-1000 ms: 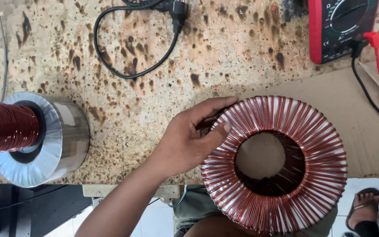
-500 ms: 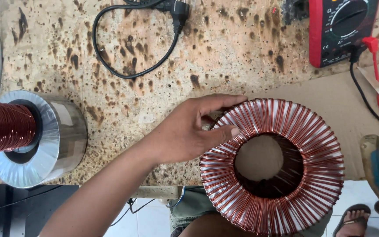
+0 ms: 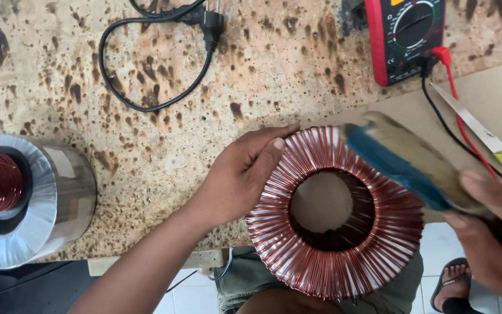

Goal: Tapping a toroidal transformer coil with pliers and manipulating the wire leads.

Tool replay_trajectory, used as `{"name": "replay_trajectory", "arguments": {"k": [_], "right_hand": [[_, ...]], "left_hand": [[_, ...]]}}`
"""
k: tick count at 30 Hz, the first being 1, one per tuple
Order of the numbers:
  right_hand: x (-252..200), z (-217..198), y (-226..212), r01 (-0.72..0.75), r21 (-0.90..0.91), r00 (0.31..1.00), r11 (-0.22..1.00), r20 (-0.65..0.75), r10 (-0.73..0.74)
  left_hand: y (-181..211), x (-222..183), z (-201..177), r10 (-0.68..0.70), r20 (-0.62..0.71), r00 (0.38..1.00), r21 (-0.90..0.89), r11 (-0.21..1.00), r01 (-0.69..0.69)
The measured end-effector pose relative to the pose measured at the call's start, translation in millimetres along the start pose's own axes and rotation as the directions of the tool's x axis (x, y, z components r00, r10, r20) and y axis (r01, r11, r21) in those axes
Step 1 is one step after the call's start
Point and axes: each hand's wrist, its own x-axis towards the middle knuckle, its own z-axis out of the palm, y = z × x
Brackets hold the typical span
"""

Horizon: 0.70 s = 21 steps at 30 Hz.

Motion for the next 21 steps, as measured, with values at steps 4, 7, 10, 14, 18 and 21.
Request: {"name": "replay_trajectory", "arguments": {"k": [4, 7, 10, 14, 18, 21], "right_hand": [[49.3, -1.8, 22.0, 0.123, -0.036, 0.883, 0.992, 0.46, -0.093], [48.5, 1.6, 22.7, 0.287, -0.099, 0.931, 0.953, 0.264, -0.253], [73.3, -5.3, 17.9, 0.408, 0.028, 0.889, 0.912, 0.216, -0.404], [56.0, 4.6, 6.0, 0.12, -0.258, 0.991, 0.959, -0.019, -0.129], [39.6, -0.5, -28.7, -0.112, 0.296, 0.958, 0.949, -0.222, 0.182], [19.5, 6.8, -35.4, -0.361, 0.433, 0.881, 0.826, -0.132, 0.454]], "left_hand": [[0.5, 0.5, 0.6, -0.012, -0.006, 1.0, 0.018, 1.0, 0.013], [-0.4, 0.4, 2.4, -0.045, -0.015, 0.999, 0.0, 0.999, 0.045], [-2.4, 1.0, 2.2, -0.02, 0.001, 1.0, 0.005, 1.0, 0.02], [3.3, 10.1, 0.0, -0.031, 0.029, 0.999, 0.03, 0.999, 0.03], [19.5, 27.7, -1.1, -0.109, 0.143, 0.984, -0.012, 0.994, 0.112], [39.1, 37.1, -0.9, -0.191, 0.179, 0.965, 0.195, 0.968, 0.156]]}}
